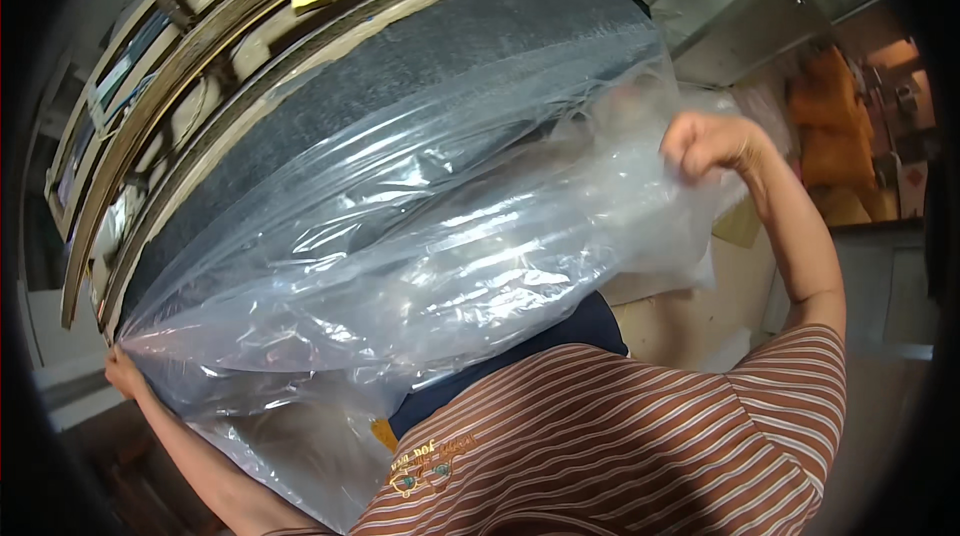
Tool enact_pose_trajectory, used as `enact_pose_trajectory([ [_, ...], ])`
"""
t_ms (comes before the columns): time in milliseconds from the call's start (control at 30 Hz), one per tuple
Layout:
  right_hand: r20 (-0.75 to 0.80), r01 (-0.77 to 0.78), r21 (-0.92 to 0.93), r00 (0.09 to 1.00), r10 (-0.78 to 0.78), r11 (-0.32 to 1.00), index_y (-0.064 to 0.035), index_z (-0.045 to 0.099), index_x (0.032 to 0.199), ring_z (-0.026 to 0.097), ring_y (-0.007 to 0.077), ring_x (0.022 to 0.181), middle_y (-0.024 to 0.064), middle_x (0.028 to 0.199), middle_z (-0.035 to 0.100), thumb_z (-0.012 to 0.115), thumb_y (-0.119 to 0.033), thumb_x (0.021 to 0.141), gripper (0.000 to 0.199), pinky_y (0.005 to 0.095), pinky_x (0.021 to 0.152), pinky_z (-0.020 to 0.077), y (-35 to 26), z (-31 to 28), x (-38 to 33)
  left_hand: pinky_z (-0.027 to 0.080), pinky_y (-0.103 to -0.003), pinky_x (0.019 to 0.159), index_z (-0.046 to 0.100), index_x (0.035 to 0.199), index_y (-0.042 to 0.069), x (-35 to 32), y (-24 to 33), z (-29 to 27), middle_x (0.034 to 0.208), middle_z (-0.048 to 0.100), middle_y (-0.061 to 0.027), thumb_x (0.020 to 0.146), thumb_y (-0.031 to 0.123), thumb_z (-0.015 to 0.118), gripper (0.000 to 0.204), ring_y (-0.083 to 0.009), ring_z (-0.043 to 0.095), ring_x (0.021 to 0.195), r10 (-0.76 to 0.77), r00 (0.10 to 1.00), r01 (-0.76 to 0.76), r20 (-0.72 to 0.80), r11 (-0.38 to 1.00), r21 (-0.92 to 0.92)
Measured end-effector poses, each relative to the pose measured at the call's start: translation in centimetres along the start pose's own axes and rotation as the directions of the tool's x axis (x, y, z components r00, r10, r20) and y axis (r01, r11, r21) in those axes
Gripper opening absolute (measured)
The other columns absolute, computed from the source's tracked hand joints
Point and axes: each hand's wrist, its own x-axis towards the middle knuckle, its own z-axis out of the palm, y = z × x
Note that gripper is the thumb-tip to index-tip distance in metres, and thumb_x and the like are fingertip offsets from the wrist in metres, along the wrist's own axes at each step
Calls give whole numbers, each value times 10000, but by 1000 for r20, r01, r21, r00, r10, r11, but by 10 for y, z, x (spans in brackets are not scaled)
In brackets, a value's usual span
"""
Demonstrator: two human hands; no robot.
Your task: The recorder is wrapping a large industrial component, possibly foam or rubber, with clear plastic sheeting.
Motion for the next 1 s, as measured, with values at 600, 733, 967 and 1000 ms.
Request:
enact_pose_trajectory([
  [600,-481,174,-273,827,-291,946,-117,575,866,354,26,557,-78,640,448,624,-368,807,263,192,496,257,-12,-14,77,457,-439,696,669,967,68,15,-15,28,910,666,-154,833,433,584,398,-357,616,826,93,995,-94,-23,993,-64],
  [733,-449,174,-241,852,-269,955,-91,567,719,363,25,570,-78,612,439,612,-351,837,289,200,517,280,-14,-13,87,460,-420,722,667,981,65,16,-20,38,927,667,-151,831,428,591,400,-344,619,838,45,999,-45,10,998,-45],
  [967,-584,161,-585,597,-550,795,-48,514,693,361,63,584,-32,613,438,563,-250,868,271,248,541,312,0,1,104,450,-322,778,636,1035,-3,26,-66,-9,982,660,-108,846,438,599,481,-207,593,859,-43,999,50,26,843,-536],
  [1000,-594,60,-639,596,-541,767,-44,515,700,381,83,580,-8,612,444,569,-257,845,263,270,547,325,-5,4,102,448,-316,783,626,1057,-12,27,-71,-22,1006,652,-103,850,439,598,497,-189,581,869,-98,990,139,98,728,-671],
])
